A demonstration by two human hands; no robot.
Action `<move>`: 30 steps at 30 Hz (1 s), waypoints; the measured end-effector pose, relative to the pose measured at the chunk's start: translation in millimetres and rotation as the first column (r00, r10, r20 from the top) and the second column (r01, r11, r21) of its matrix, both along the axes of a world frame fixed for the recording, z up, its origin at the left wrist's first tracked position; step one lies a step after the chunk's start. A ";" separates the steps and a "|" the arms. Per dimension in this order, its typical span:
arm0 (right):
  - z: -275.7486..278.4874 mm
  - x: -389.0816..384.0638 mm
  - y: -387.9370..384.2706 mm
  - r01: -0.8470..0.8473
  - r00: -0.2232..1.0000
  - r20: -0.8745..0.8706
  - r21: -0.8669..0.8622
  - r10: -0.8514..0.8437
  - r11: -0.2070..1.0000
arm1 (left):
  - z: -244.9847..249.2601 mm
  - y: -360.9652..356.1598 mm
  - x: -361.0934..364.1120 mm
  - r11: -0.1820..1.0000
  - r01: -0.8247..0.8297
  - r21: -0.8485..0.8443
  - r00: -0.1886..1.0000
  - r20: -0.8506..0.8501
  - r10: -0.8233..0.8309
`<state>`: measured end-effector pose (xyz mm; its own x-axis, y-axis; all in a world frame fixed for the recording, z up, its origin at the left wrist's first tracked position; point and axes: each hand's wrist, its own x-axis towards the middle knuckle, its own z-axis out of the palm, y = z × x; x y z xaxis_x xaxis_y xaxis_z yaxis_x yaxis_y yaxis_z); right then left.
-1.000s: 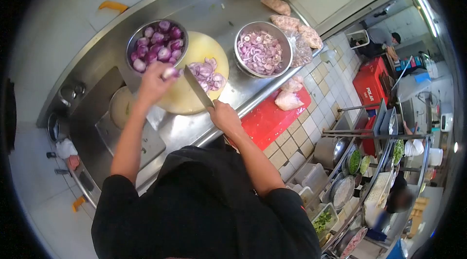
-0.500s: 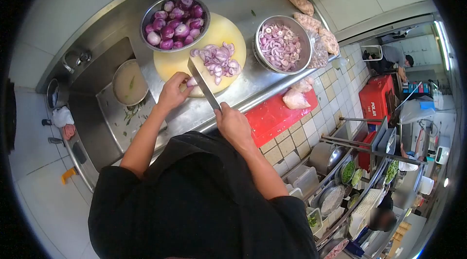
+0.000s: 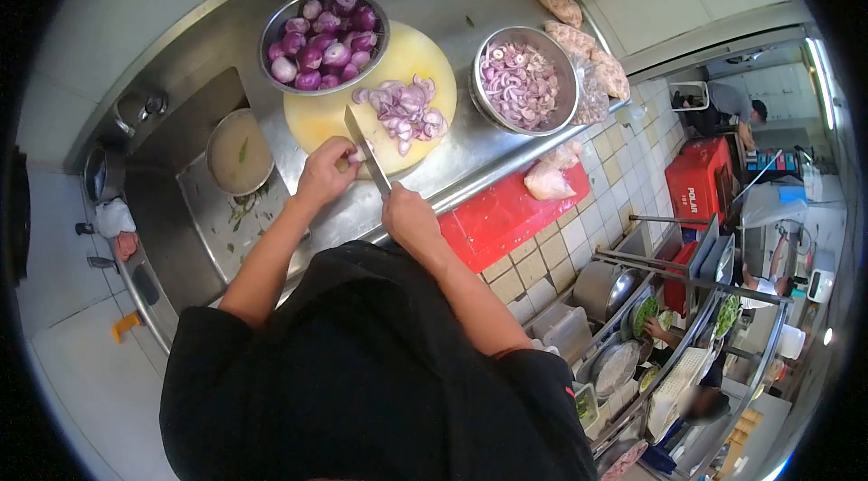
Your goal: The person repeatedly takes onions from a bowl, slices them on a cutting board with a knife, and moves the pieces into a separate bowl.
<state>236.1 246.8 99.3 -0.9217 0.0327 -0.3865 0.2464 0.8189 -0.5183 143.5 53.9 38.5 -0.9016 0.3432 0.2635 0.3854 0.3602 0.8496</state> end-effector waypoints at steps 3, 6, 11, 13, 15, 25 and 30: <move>1.4 -9.7 16.2 0.023 1.000 -0.018 -0.061 -0.024 0.998 | -0.1 10.3 1.4 0.999 -0.040 -0.012 0.991 -0.126 0.038; 8.0 -10.4 31.9 0.048 0.999 -0.027 0.066 -0.046 0.997 | -0.6 17.2 -7.9 0.988 -0.039 -0.151 0.993 -0.119 0.021; 33.3 -6.3 29.1 0.039 0.998 -0.060 0.121 -0.032 0.992 | 1.6 11.6 -10.3 0.982 -0.010 -0.188 0.993 -0.118 -0.013; 32.7 1.9 22.0 0.035 0.997 -0.068 0.115 -0.028 0.993 | 14.5 4.8 -6.8 0.994 -0.005 -0.109 0.992 -0.124 -0.009; 21.9 7.1 15.1 0.022 0.998 -0.064 0.141 -0.013 0.990 | 8.6 0.1 -9.4 0.995 0.069 -0.069 0.987 -0.140 -0.078; 20.8 8.5 11.5 -0.039 0.991 -0.117 0.168 0.059 0.985 | 2.3 1.8 -30.4 0.950 0.228 -0.211 0.954 -0.147 -0.262; 29.5 9.1 12.4 -0.046 0.989 -0.132 0.171 0.069 0.984 | 1.2 2.5 -26.9 0.965 0.194 -0.176 0.961 -0.164 -0.223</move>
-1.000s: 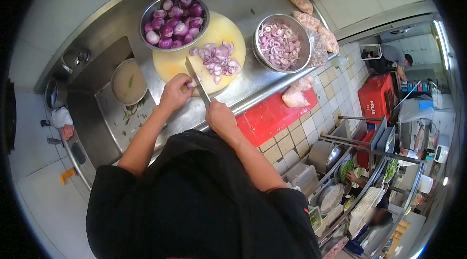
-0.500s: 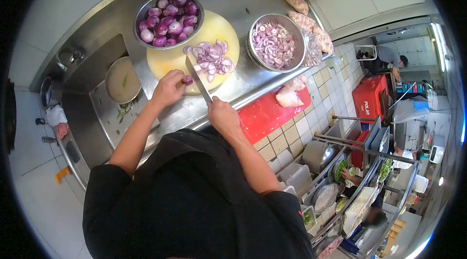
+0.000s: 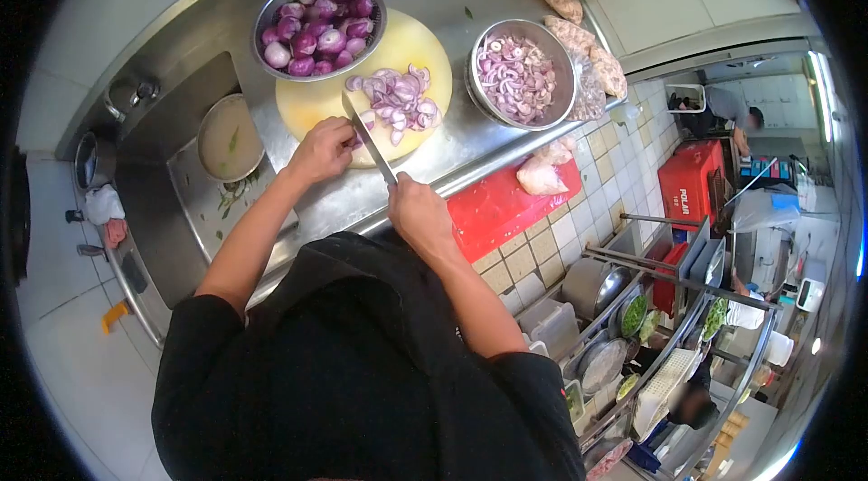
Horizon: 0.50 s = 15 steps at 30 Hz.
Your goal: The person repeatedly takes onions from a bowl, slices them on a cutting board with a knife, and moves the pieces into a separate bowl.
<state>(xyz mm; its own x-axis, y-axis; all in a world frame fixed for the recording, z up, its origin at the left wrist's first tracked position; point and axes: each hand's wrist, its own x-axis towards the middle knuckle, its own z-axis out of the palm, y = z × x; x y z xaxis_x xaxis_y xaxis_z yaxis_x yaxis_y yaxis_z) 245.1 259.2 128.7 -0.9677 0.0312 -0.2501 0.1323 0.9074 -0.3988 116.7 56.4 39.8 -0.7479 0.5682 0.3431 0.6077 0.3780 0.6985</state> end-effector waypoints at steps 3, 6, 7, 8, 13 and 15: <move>-7.1 -2.8 0.1 0.003 0.999 0.048 0.013 -0.003 1.000 | -1.8 2.1 4.2 1.000 -0.015 0.000 1.000 -0.002 0.015; 3.2 -5.5 -1.6 0.007 0.999 0.037 -0.003 -0.006 1.000 | -1.3 -0.4 1.8 0.999 -0.027 0.034 1.000 -0.011 0.028; 2.3 -5.4 -2.9 0.014 0.999 0.036 -0.006 -0.013 1.000 | -1.1 -0.2 3.0 0.998 -0.024 0.050 1.000 -0.013 0.025; 1.8 -4.8 -3.1 0.022 0.999 0.035 -0.007 -0.022 1.000 | -2.7 -0.4 4.2 0.999 -0.031 0.040 0.999 -0.009 0.031; 5.0 -5.1 -1.5 0.000 1.000 0.016 -0.016 0.000 1.000 | 0.6 1.2 7.8 0.991 -0.085 0.101 0.995 -0.039 0.089; 2.8 -4.1 -1.7 -0.004 1.000 0.018 -0.013 0.004 1.000 | -2.2 0.3 8.2 0.992 -0.092 0.087 0.995 -0.040 0.096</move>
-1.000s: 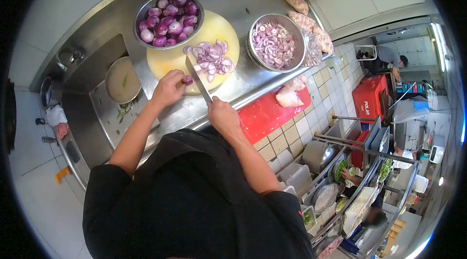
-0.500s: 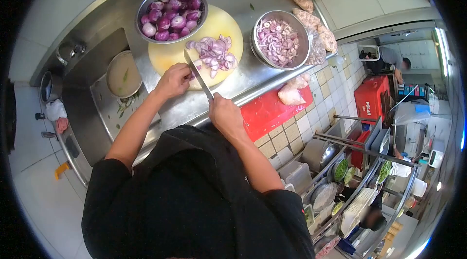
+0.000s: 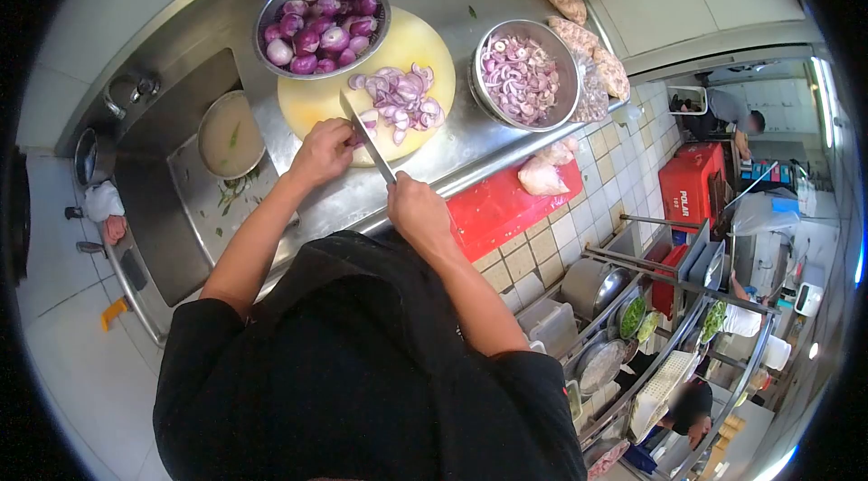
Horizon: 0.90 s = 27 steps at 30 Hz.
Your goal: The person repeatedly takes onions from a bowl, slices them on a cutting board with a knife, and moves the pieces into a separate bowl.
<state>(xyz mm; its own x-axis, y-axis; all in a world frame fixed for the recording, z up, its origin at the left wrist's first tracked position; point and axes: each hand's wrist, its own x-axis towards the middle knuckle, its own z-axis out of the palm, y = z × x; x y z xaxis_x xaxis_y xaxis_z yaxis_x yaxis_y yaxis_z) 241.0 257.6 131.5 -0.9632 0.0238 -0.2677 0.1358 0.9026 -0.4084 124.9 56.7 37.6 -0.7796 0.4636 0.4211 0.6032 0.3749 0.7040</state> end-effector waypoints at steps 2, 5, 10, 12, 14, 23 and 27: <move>-13.0 -1.3 1.4 -0.019 0.999 0.046 0.026 0.018 0.999 | -1.0 1.5 1.0 1.000 0.005 -0.007 1.000 0.015 -0.005; 10.9 -2.5 -0.1 0.007 1.000 0.029 0.005 -0.007 1.000 | -2.6 -2.5 2.5 1.000 -0.012 0.000 0.999 0.034 0.012; 5.1 -7.3 4.6 -0.014 0.997 0.076 0.026 0.012 1.000 | -3.6 -2.6 3.4 0.999 -0.004 -0.037 0.997 0.074 0.007; 12.0 -5.0 2.3 -0.009 0.996 0.088 0.000 0.009 1.000 | -4.7 -1.8 5.8 0.999 -0.039 0.020 0.999 0.028 0.039; 12.6 -2.5 2.0 0.009 0.996 0.086 -0.039 -0.005 0.999 | -6.6 -1.7 8.2 0.997 -0.063 0.035 0.998 0.019 0.063; -22.1 -18.1 34.9 0.065 0.993 0.104 -0.008 -0.063 0.998 | -5.9 10.7 6.5 0.991 -0.120 -0.054 0.965 0.228 0.129; -21.0 -17.3 33.8 0.093 0.992 0.093 -0.055 -0.087 0.994 | 30.4 25.2 8.5 0.933 -0.194 -0.303 0.815 0.480 0.325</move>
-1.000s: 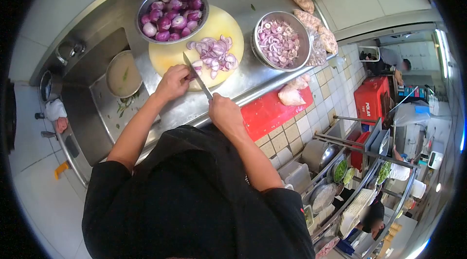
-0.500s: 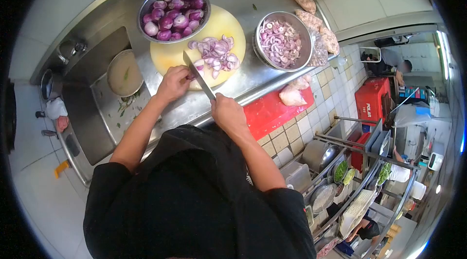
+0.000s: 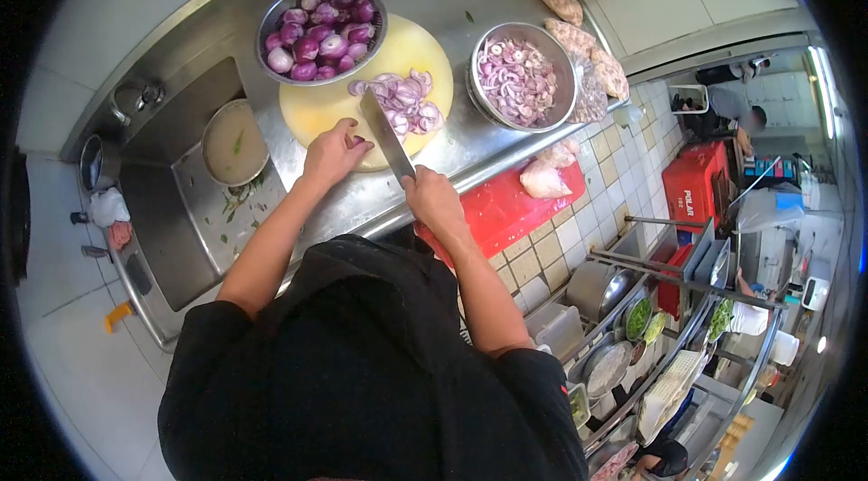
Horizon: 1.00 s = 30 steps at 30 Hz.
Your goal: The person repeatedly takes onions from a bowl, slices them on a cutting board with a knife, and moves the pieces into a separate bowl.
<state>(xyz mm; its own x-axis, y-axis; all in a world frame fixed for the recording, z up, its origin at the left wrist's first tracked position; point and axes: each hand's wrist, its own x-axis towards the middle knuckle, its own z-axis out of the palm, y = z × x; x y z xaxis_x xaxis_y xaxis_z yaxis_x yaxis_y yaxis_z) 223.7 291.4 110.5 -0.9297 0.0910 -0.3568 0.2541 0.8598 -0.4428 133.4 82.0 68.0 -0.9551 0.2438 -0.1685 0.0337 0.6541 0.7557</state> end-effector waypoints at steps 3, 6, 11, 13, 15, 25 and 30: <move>6.4 3.3 -7.4 0.024 0.999 0.023 -0.014 -0.024 1.000 | -1.4 -0.3 5.5 0.995 -0.008 0.101 0.992 -0.123 0.021; 15.0 8.2 -12.8 -0.002 1.000 0.007 -0.006 0.002 1.000 | -15.6 -17.5 1.0 0.963 0.213 0.164 0.916 -0.377 -0.138; 8.2 11.0 -22.4 -0.011 1.000 0.005 0.027 0.011 1.000 | -27.3 -22.7 -12.6 0.909 0.395 0.132 0.815 -0.508 -0.280; 18.6 12.1 -25.5 -0.016 1.000 -0.012 0.050 0.017 0.999 | -24.2 -23.9 -16.9 0.899 0.423 0.109 0.809 -0.493 -0.321; 32.0 17.2 -27.0 -0.025 0.998 -0.049 0.064 0.028 0.998 | -18.3 -23.4 -17.7 0.899 0.427 0.099 0.798 -0.510 -0.323; 21.9 16.7 -28.0 -0.052 0.996 -0.068 0.048 0.055 0.997 | -31.8 -19.2 -7.9 0.927 0.339 0.161 0.845 -0.486 -0.224; 31.7 14.1 -26.7 -0.050 0.998 -0.048 0.042 0.052 0.998 | -34.8 -20.1 -7.9 0.932 0.319 0.172 0.872 -0.438 -0.218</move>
